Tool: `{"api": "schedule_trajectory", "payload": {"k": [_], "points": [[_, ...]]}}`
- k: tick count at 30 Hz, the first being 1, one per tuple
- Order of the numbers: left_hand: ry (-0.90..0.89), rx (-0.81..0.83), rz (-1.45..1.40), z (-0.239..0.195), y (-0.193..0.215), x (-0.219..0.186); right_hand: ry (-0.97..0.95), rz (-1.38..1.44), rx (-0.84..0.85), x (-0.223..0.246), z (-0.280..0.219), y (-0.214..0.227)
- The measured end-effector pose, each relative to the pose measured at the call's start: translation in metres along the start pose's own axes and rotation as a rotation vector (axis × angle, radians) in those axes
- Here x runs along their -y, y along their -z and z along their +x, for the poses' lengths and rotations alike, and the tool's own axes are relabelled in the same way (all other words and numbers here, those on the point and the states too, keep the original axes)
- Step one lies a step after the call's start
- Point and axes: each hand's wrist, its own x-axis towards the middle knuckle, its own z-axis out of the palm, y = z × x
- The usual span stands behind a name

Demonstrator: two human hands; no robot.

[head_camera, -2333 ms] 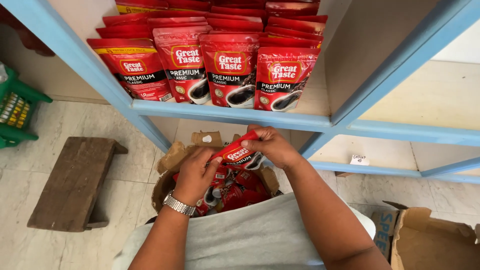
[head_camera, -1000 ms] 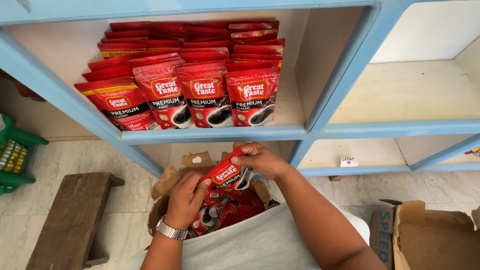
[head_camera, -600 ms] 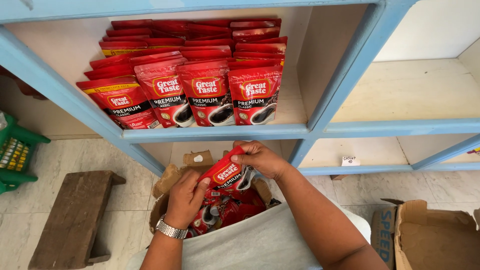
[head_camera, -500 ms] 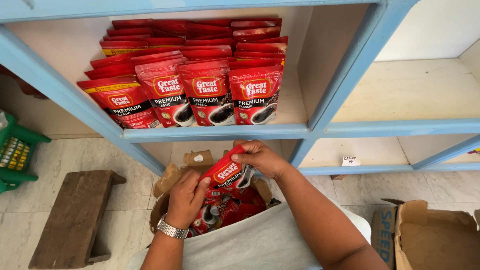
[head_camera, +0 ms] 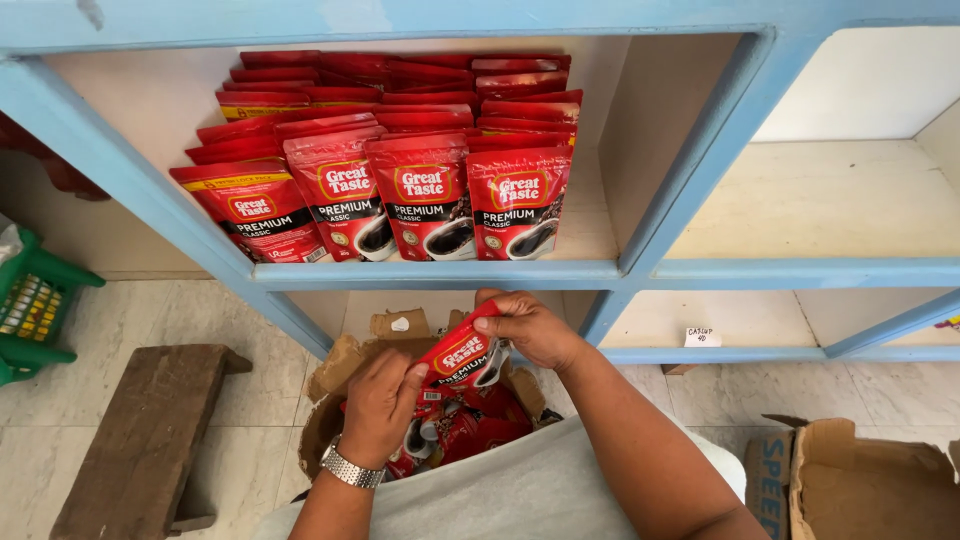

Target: The person takes red coffee packets from a cardboard box on their lap and places them one by one onto a light blue shelf. They repeat this process, filling the shelf space with the packets.

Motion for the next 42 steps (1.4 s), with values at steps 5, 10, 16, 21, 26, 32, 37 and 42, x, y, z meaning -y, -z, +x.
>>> {"api": "schedule_trajectory", "payload": {"k": [5,10,16,21,26,32,37,42], "points": [[0.08,0.07,-0.011,-0.004,-0.004,0.014,-0.007,0.013,-0.038,0.0,0.0,0.002],[0.123,0.144,-0.078,0.007,0.006,-0.016,-0.017,0.156,-0.067,-0.007,-0.001,0.01],[0.108,0.194,-0.051,0.008,0.004,-0.017,0.015,0.216,-0.103,0.003,-0.001,0.005],[0.194,0.288,0.095,0.005,-0.004,-0.004,0.048,0.23,-0.101,-0.006,-0.001,0.011],[0.15,0.154,-0.036,0.001,-0.006,0.006,0.091,0.203,-0.067,0.008,-0.002,0.002],[0.199,-0.012,-0.305,0.001,0.003,0.024,-0.053,-0.082,-0.021,-0.002,0.003,0.012],[0.258,-0.066,-0.342,0.0,0.007,0.033,-0.144,-0.098,0.027,-0.013,0.004,0.018],[0.279,-0.038,-0.406,0.003,0.011,0.029,-0.055,-0.177,-0.063,-0.01,0.002,0.014]]}}
